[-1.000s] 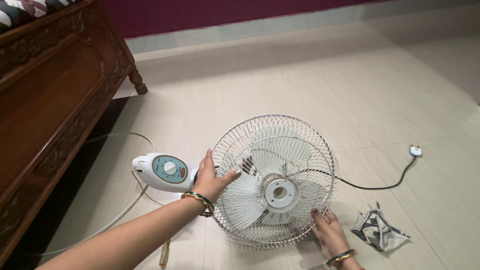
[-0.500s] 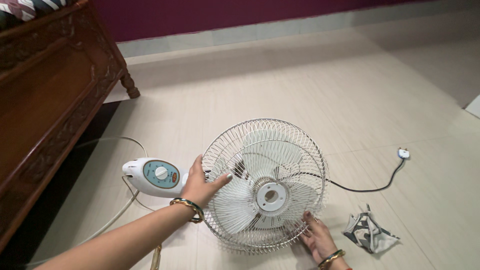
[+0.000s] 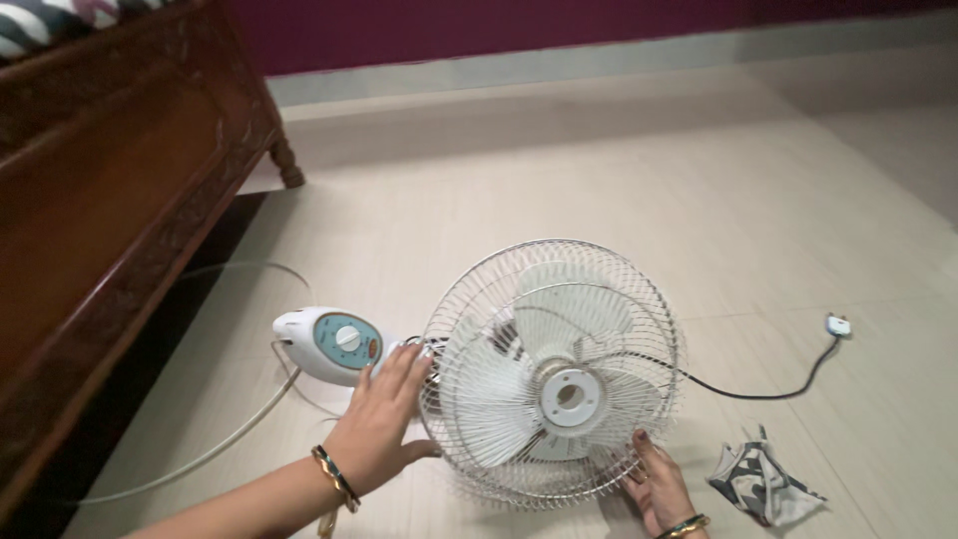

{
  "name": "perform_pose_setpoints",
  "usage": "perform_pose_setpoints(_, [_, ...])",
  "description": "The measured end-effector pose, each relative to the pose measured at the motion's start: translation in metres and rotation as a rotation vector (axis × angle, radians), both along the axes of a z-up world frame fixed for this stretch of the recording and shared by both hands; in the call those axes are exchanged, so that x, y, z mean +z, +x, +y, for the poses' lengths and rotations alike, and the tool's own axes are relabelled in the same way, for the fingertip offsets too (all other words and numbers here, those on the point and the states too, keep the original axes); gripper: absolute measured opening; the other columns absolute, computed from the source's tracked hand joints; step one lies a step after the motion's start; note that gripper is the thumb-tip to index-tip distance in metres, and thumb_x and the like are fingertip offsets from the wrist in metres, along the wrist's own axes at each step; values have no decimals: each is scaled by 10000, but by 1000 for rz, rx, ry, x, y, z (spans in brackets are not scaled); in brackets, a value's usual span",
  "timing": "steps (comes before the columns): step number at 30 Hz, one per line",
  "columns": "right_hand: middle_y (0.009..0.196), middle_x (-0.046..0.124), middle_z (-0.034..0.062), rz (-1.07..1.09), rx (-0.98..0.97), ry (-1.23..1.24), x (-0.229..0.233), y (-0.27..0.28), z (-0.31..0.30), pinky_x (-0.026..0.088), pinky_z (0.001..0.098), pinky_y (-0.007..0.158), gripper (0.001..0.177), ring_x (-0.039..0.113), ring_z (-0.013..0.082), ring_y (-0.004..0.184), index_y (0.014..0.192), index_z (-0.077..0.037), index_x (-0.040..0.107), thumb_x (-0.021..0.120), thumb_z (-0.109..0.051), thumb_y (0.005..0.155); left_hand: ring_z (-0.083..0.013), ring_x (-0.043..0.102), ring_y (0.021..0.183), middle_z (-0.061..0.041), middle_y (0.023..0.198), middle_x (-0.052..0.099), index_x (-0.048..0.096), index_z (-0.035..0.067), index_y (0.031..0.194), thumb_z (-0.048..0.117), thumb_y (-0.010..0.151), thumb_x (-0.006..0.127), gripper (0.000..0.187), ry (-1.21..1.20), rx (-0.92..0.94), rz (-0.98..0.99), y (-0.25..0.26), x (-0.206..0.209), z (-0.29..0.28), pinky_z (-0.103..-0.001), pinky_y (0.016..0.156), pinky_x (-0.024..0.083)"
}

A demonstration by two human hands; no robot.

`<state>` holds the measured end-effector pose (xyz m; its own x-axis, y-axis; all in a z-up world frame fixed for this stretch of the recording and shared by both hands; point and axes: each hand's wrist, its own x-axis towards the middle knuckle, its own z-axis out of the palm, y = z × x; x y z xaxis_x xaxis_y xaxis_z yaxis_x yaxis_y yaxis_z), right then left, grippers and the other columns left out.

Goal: The person assembles a white pedestal fan on the floor. They wipe the motor housing with a cloth, then attach the front wire cage and secure it by hand.

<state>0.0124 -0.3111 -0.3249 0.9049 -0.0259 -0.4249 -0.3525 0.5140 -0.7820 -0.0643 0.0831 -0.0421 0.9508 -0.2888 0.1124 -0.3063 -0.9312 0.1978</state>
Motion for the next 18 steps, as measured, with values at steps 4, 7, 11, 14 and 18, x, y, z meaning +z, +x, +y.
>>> perform_pose_setpoints(4, [1166,601,161,-81,-6,63,-27,10,-10,520,550,934,592,595,335,1078,1327,15,517,685,-416,958,-344,150,1528,-153,1662,195,152,88,1581,412,709,894,1189,45,154,84,-7,-7,43,-603,1174,188])
perform_pose_setpoints(7, [1240,625,142,4,-32,158,-33,15,-16,505,549,991,532,600,361,1164,1325,-57,547,623,-415,940,-318,186,1525,-153,1627,237,150,78,1561,475,739,872,1164,171,311,178,-16,-17,99,-587,1198,221])
perform_pose_setpoints(11, [1263,615,146,43,-35,176,-26,27,-16,493,549,1001,564,589,363,1181,1341,-55,536,617,-441,939,-296,234,1533,-127,1623,285,231,82,1543,495,762,872,1092,177,628,364,-31,-37,191,-485,1234,262])
perform_pose_setpoints(14, [1279,607,149,55,-20,179,-18,45,-12,484,549,1008,588,581,364,1194,1353,-53,528,612,-461,939,-293,388,1489,-139,1596,398,335,88,1547,482,768,849,1013,74,807,382,-49,-71,261,-403,1227,356])
perform_pose_setpoints(18, [1302,597,153,91,-22,189,-14,52,-5,472,549,1018,620,570,366,1210,1369,-50,518,605,-487,938,-301,379,1492,-163,1603,378,323,62,1552,432,801,858,993,24,918,466,-71,-135,328,-379,1228,346])
